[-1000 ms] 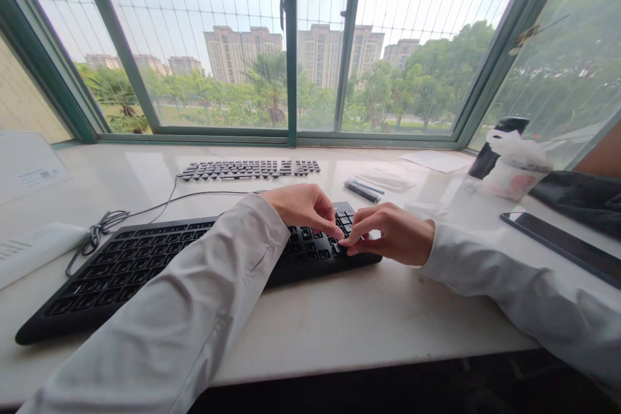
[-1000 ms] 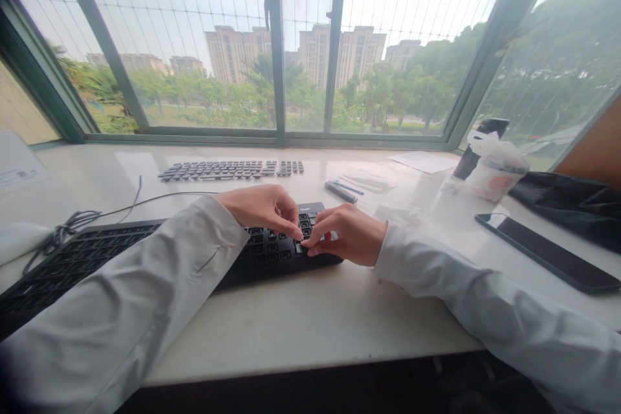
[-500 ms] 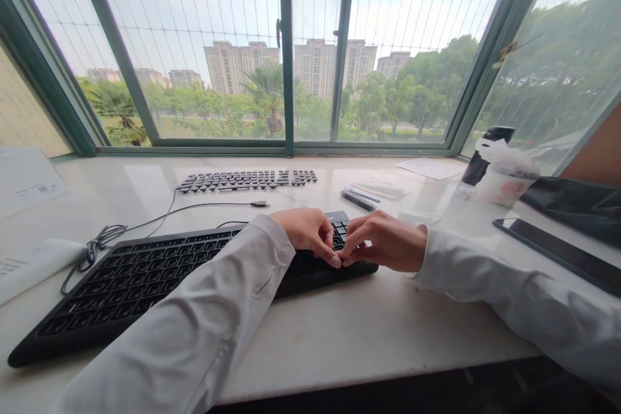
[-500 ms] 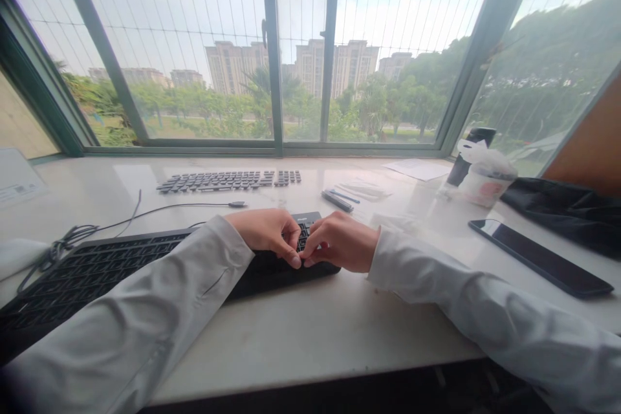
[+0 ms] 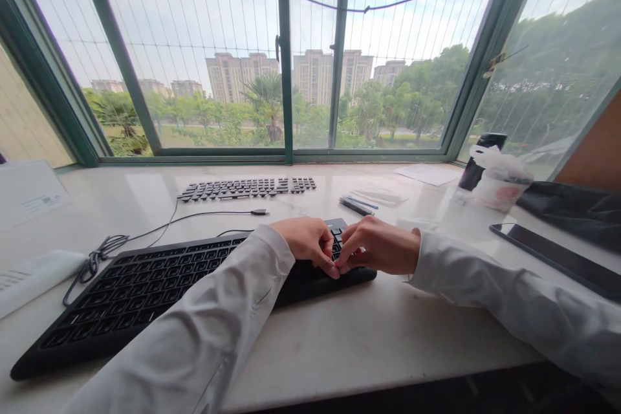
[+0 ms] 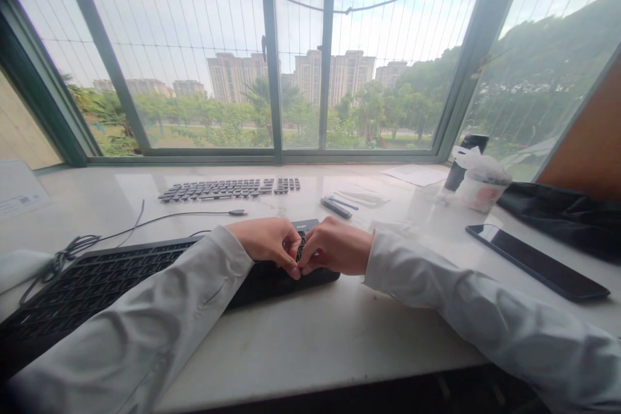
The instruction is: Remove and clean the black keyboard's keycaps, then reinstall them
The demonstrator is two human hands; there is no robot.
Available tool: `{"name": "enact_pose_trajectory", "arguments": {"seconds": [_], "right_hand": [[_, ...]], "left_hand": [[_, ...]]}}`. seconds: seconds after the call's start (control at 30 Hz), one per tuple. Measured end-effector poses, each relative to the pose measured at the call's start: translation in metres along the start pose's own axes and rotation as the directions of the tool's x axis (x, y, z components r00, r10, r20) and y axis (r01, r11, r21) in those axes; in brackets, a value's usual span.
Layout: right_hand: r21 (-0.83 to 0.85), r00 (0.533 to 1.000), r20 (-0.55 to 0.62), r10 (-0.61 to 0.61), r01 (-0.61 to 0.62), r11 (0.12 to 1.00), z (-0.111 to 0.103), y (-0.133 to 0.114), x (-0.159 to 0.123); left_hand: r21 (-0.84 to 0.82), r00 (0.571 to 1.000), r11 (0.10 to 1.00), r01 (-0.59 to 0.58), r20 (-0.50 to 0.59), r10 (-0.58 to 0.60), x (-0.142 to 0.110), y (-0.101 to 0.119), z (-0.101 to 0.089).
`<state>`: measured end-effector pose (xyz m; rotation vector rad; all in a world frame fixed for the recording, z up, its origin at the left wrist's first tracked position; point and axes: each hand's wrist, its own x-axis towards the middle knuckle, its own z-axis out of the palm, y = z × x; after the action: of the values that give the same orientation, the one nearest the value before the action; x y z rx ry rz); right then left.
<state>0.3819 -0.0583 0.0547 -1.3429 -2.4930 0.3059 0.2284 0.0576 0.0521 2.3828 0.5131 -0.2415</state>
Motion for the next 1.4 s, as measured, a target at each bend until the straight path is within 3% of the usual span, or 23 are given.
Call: {"name": "enact_pose_trajectory", "arguments": {"seconds": [0.17, 0.37, 0.5, 0.7, 0.8, 0.9, 1.0, 1.17, 1.23, 1.4], "right_hand": [[-0.002, 0.999, -0.028, -0.027, 0.027, 1.0, 0.002, 0.009, -0.005], [0.038, 0.988, -0.148, -0.035, 0.041, 0.998, 0.0, 0.015, -0.008], [-0.026, 0.988, -0.123, -0.089, 0.086, 0.996, 0.002, 0.012, -0.007], [-0.043, 0.987, -0.117, -0.109, 0.105, 0.994, 0.002, 0.012, -0.008], [-0.06, 0.969, -0.244, -0.033, 0.019, 0.998, 0.0, 0.019, -0.008], [-0.105, 0.932, -0.358, 0.055, -0.099, 0.99, -0.001, 0.031, -0.004], [-0.166, 0.92, -0.375, 0.118, -0.191, 0.967, -0.004, 0.048, 0.008], [-0.281, 0.923, -0.287, 0.256, -0.337, 0.899, -0.016, 0.09, 0.051], [-0.335, 0.894, -0.287, 0.343, -0.429, 0.839, -0.02, 0.111, 0.075], [-0.376, 0.849, -0.294, 0.439, -0.525, 0.764, -0.024, 0.161, 0.125]], "left_hand": [[0.014, 1.0, 1.0, -0.026, 0.005, 0.026, -0.001, -0.001, 0.0], [-0.042, 0.998, 0.997, -0.062, 0.002, 0.063, -0.004, -0.007, -0.01], [0.113, 0.963, 0.993, -0.025, -0.266, 0.054, -0.009, -0.014, -0.023], [0.283, 0.806, 0.929, 0.238, -0.591, -0.026, -0.008, -0.029, -0.027], [0.331, 0.717, 0.846, 0.419, -0.692, -0.084, -0.007, -0.036, -0.024], [0.346, 0.673, 0.77, 0.537, -0.726, -0.143, -0.008, -0.038, -0.022], [0.348, 0.668, 0.735, 0.582, -0.72, -0.188, -0.01, -0.036, -0.021], [0.346, 0.674, 0.726, 0.594, -0.707, -0.214, -0.011, -0.031, -0.019], [0.339, 0.663, 0.72, 0.606, -0.715, -0.221, -0.01, -0.03, -0.019], [0.329, 0.661, 0.725, 0.605, -0.715, -0.227, -0.01, -0.029, -0.02]]}}
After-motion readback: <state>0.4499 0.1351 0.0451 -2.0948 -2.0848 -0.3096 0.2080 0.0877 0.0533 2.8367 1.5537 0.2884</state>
